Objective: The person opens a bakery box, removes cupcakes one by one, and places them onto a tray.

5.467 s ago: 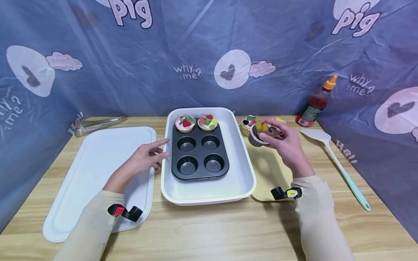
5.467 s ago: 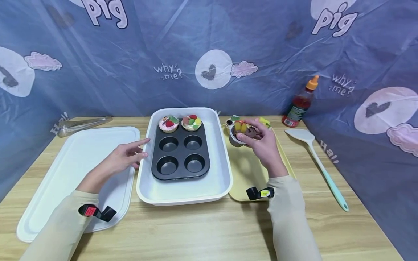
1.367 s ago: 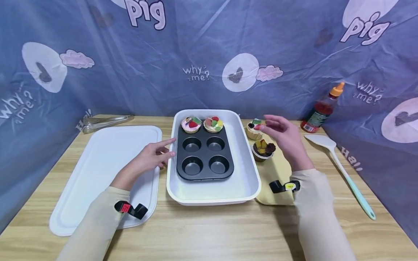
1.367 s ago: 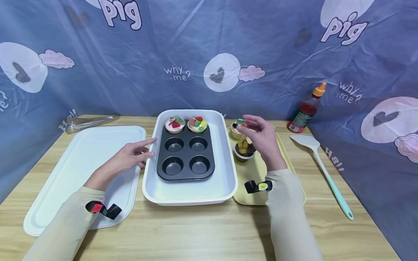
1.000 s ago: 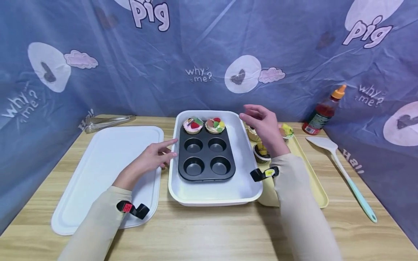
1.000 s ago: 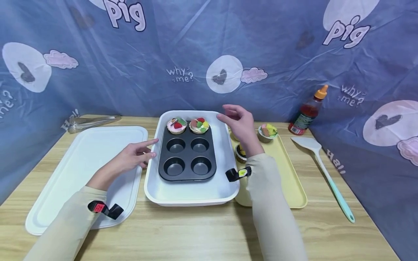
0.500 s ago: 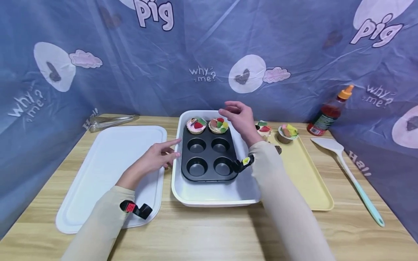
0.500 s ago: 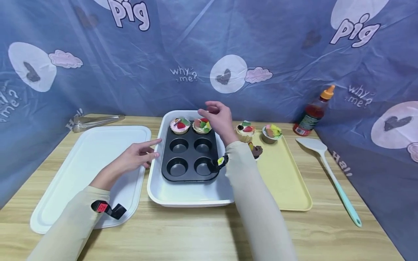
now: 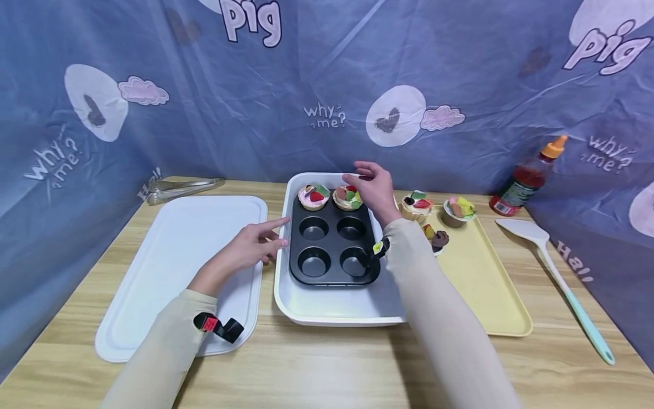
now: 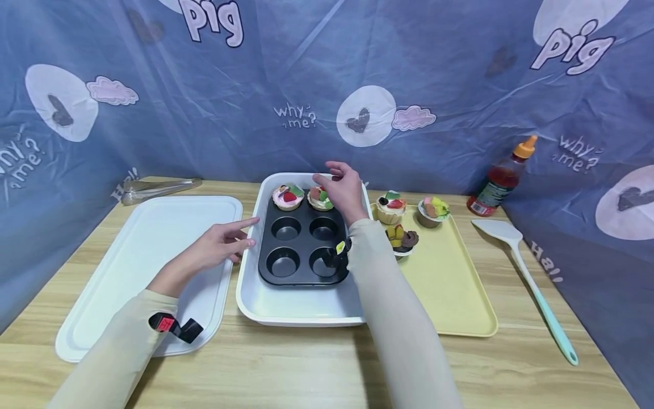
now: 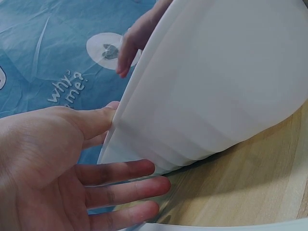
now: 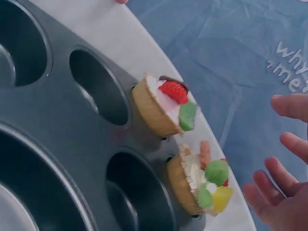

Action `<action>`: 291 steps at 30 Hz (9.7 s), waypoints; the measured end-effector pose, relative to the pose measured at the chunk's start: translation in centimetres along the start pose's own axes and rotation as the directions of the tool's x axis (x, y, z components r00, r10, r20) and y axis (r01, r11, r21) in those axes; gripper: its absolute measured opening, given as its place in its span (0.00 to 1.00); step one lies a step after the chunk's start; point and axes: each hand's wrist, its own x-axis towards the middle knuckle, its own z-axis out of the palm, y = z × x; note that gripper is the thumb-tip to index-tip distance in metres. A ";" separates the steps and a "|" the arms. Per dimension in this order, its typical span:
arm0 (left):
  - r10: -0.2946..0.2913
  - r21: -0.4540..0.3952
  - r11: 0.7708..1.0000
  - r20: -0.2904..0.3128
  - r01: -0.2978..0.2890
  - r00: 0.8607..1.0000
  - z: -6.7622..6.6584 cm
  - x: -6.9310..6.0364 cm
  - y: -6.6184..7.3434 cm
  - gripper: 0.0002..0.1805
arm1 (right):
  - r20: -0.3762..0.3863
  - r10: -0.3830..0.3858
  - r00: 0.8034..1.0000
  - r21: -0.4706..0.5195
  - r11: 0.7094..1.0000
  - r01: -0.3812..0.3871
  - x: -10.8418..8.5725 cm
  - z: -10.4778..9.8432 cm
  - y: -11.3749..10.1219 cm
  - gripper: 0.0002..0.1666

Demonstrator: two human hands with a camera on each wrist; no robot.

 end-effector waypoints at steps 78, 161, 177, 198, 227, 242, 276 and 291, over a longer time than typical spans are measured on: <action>-0.036 0.022 0.999 -0.007 0.036 0.999 0.0 -0.1 0.1 0.33 | 0.044 -0.065 0.997 -0.298 0.952 0.076 0.5 1.5 4.3 0.37; -0.022 0.030 0.999 -0.017 0.022 1.000 0.1 -0.3 0.4 0.32 | -0.015 -0.083 0.996 -0.281 0.957 0.075 0.5 1.2 5.0 0.32; -0.012 0.028 1.000 -0.015 0.012 1.000 0.0 -0.2 0.2 0.32 | -0.029 -0.086 0.996 -0.249 0.966 0.076 0.6 1.4 5.1 0.32; -0.020 0.037 0.999 -0.018 0.020 1.000 0.1 -0.2 0.2 0.32 | -0.120 -0.083 0.989 -0.155 0.986 0.064 0.6 1.3 5.1 0.31; 0.001 0.016 1.000 -0.014 0.000 1.000 0.2 -0.3 0.4 0.33 | -0.131 -0.074 0.989 -0.116 0.992 0.059 -0.7 0.1 2.1 0.33; 0.002 0.023 1.000 -0.013 -0.002 1.000 0.2 -0.2 0.4 0.33 | -0.200 -0.080 0.976 -0.060 0.996 0.069 -3.5 -2.4 0.1 0.33; 0.037 0.009 0.999 0.002 -0.037 0.999 0.1 -0.2 -0.1 0.32 | -0.256 -0.174 0.951 0.029 0.982 0.188 -6.7 -5.1 0.3 0.33; 0.045 0.015 0.999 0.009 -0.045 0.999 0.0 -0.4 0.1 0.32 | -0.295 -0.171 0.940 -0.046 0.985 0.165 -7.0 -9.3 0.3 0.33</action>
